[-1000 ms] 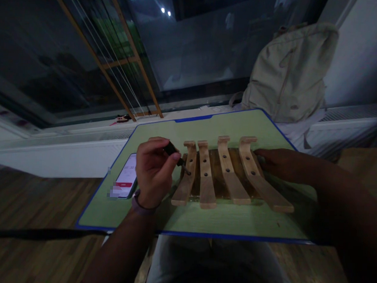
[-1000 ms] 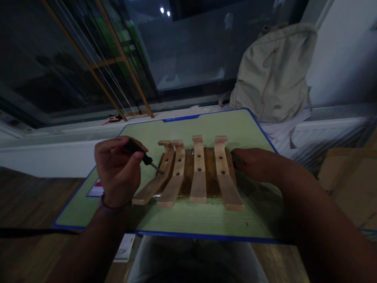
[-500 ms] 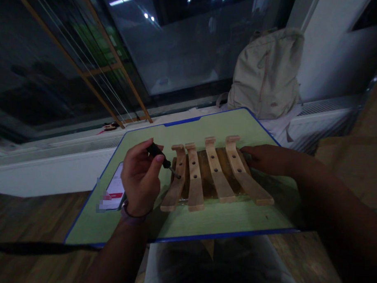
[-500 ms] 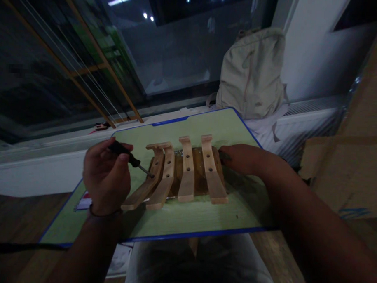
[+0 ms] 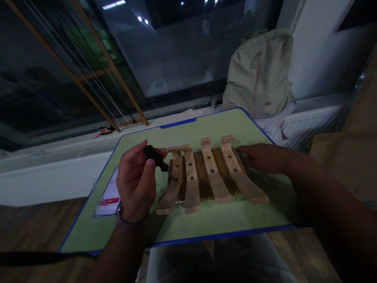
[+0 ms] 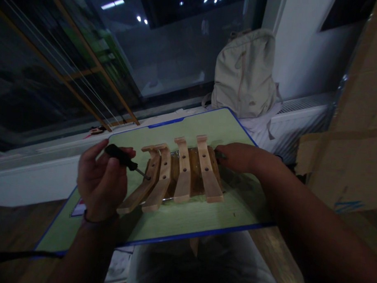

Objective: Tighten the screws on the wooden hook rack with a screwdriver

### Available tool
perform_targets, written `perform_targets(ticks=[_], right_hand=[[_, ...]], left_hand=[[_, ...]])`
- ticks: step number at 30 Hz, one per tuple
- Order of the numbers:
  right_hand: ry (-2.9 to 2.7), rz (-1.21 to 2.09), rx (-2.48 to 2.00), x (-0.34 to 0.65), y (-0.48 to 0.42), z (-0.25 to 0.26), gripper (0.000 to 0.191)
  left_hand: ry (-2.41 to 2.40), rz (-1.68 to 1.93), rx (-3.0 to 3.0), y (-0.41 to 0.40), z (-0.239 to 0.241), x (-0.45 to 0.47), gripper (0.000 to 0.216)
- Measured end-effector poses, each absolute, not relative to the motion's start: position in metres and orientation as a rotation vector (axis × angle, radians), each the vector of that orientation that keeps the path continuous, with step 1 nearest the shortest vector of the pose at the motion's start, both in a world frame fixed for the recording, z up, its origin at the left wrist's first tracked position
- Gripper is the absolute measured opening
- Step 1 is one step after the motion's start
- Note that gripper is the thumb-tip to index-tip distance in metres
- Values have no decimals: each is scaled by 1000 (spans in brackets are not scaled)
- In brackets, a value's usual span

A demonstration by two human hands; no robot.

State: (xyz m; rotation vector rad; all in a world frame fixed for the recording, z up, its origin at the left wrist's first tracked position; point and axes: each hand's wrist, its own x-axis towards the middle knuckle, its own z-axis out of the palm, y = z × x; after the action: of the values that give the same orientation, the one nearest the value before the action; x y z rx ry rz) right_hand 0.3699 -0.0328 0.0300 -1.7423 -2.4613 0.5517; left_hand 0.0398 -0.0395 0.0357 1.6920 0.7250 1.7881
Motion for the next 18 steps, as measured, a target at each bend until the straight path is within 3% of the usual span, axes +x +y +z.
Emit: perform_targets(ticks=[18], right_hand=[[-2449,643,-1782,371,-32,28,39]], left_hand=[[520,1790,1753,-33,36,37,24]])
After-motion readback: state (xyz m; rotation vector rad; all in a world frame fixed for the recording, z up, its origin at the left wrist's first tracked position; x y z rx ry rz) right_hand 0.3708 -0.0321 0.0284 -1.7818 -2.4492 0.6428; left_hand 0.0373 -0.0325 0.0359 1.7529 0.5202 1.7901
